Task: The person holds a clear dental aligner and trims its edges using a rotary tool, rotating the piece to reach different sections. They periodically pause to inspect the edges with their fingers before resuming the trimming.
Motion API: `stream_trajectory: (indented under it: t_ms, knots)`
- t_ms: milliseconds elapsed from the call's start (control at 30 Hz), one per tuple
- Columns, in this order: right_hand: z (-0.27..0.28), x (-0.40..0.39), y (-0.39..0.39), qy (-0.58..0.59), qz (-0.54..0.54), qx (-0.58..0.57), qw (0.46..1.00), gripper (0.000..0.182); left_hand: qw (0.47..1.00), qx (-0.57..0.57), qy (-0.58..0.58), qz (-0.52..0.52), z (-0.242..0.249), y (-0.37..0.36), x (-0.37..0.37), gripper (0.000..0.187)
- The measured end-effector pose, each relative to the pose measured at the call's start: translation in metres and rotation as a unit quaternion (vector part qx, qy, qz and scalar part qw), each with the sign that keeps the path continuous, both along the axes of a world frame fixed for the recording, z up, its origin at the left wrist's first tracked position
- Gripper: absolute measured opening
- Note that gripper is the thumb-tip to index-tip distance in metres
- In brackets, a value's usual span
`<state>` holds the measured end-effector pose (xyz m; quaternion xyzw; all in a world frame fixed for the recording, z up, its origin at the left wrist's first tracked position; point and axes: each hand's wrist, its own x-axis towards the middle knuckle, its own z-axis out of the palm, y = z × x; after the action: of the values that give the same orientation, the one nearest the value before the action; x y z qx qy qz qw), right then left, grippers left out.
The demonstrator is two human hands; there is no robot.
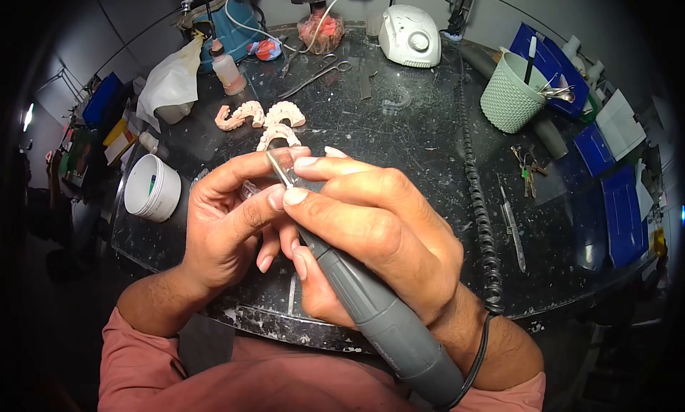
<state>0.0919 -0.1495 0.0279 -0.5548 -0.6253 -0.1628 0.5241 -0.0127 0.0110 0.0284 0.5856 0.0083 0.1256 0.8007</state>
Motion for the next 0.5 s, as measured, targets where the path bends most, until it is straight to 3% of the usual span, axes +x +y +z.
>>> stream_trajectory:
  t_ms: [233, 400, 500]
  knots:
    - [0.0042, 0.0024, -0.0039, 0.0, 0.033, -0.032, 0.999, 0.033, 1.0, 0.014, -0.02, 0.011, -0.0037, 0.0025, 0.0006, 0.033]
    - [0.0002, 0.0037, -0.0029, 0.015, 0.024, -0.014, 0.999, 0.034, 0.994, 0.106, -0.013, 0.034, -0.0025, 0.0021, 0.0005, 0.031]
    - [-0.0012, 0.0029, -0.0019, 0.026, 0.038, -0.011, 0.999, 0.035, 0.982, 0.145, -0.078, 0.09, -0.005, -0.0006, 0.0019, 0.029]
